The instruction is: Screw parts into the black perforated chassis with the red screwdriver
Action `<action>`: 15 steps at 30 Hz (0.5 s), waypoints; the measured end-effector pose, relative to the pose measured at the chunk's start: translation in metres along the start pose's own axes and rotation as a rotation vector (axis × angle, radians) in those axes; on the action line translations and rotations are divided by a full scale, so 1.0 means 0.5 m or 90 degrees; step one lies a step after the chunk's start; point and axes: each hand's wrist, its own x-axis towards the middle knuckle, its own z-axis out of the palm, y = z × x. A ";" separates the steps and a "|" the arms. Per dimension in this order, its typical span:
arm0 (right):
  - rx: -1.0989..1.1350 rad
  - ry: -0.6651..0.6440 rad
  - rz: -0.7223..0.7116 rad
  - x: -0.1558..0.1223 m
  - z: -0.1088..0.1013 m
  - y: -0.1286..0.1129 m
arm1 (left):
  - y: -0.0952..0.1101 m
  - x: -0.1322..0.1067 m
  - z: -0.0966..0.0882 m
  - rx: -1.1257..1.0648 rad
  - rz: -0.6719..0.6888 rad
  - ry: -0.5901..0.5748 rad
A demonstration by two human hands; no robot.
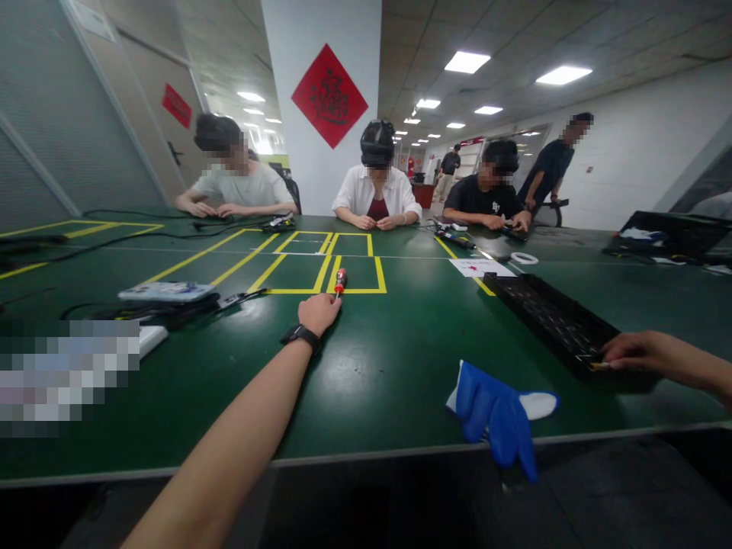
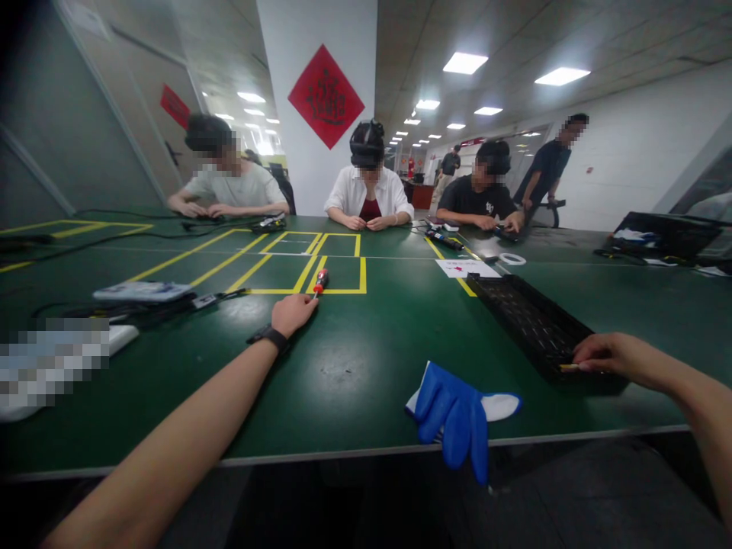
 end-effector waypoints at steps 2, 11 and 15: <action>0.014 0.051 -0.013 -0.011 0.007 0.012 | 0.001 0.001 0.000 -0.006 -0.009 -0.012; 0.022 0.280 0.042 -0.039 0.026 -0.028 | 0.001 0.003 -0.004 -0.014 -0.011 -0.032; -0.079 0.251 -0.004 0.032 0.012 -0.073 | 0.002 0.001 -0.003 -0.015 -0.008 -0.023</action>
